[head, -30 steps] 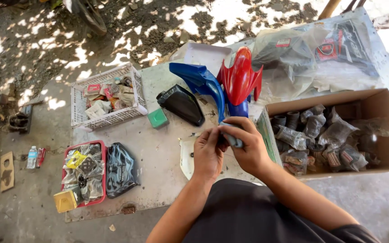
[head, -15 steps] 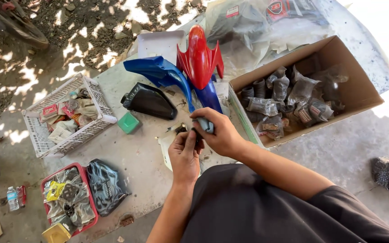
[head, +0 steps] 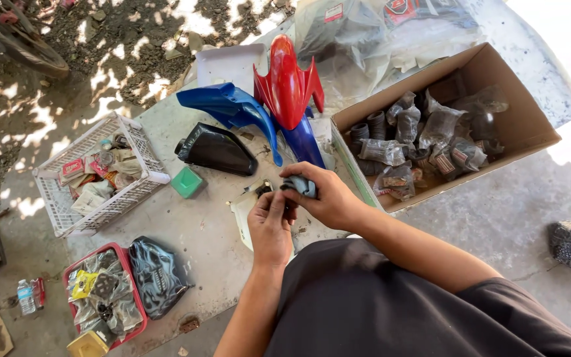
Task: The person cleans various motorcycle parts, including a black plastic cover and small black components, using a blue cloth. They wipe the items and place them into a white plastic basket and a cardboard box.
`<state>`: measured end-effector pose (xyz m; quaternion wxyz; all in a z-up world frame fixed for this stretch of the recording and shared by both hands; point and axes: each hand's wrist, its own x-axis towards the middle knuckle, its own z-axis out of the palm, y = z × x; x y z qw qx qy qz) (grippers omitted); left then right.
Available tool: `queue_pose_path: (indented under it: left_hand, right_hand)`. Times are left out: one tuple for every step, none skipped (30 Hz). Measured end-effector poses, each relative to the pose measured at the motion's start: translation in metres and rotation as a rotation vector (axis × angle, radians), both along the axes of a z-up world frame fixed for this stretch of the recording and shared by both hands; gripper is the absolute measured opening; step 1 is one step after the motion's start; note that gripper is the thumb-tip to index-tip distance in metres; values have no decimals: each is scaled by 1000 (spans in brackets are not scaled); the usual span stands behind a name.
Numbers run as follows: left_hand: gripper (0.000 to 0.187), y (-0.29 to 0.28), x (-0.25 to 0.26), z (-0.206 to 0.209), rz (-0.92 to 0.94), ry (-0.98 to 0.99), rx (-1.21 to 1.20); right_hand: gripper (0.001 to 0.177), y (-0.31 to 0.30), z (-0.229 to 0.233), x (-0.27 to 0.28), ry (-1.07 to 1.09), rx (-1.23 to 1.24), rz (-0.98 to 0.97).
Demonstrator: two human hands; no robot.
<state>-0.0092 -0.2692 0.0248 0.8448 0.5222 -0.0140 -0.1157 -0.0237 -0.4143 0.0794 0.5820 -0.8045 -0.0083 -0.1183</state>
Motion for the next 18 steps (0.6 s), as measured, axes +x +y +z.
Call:
queue_pose_path:
  left_hand:
    - [19,2,3,0,2,3,0]
    - [19,5,4,0,7,9,0]
    - [19,7,6,-1,14,14,2]
    - [21,11,8,-1,-28,-20,45]
    - [23,15,9,-2,-71,-52,88]
    - [23,18,11,3,-61,-46,96]
    - [22,21,13,8,-87,-63,125]
    - [21,22,15,13,-114,-82,149]
    - [21,24,16,16,-103,-78,153]
    - [19,25,19,18,-74,-89,155]
    - [16,25,22,21,-45,-101,157]
    - [16,27,24,21,-36,-100,158]
    - [16,29,26,21,-21,-109,173]
    - [15,30,27,21,-7,-116,188]
    - [15,30,26,19,0,-114,190]
    - [14,28,24,17,2,-90,176]
    - [14,26,23,14,3,-65,163]
    - [14,23,20,7,2,-66,163]
  right_hand:
    - [28,-1,-3,1,-20,1,30]
    - [31,-1,-6,0,-36,2,63]
    - [31,-4,-3,0,-31,4,71]
    - [28,-6,-1,1,0,44,88]
    - [26,-7,1,1,33,84,106]
    - [26,-7,2,2,38,91,117]
    - [24,-6,3,3,48,96,118]
    - [22,-7,5,4,55,96,120]
    - [22,-5,3,6,59,99,130]
    - [21,-5,1,8,53,108,87]
    - [20,-4,-1,11,47,117,43]
    - [20,-4,2,11,48,118,51]
    - [25,-4,6,10,1,72,77]
    - [30,-4,9,10,-44,27,101]
    - [30,-1,13,9,-42,28,108]
    - [40,1,18,8,-56,-16,183]
    - [50,3,23,6,-71,-60,258]
    - [50,8,15,5,-71,-60,257]
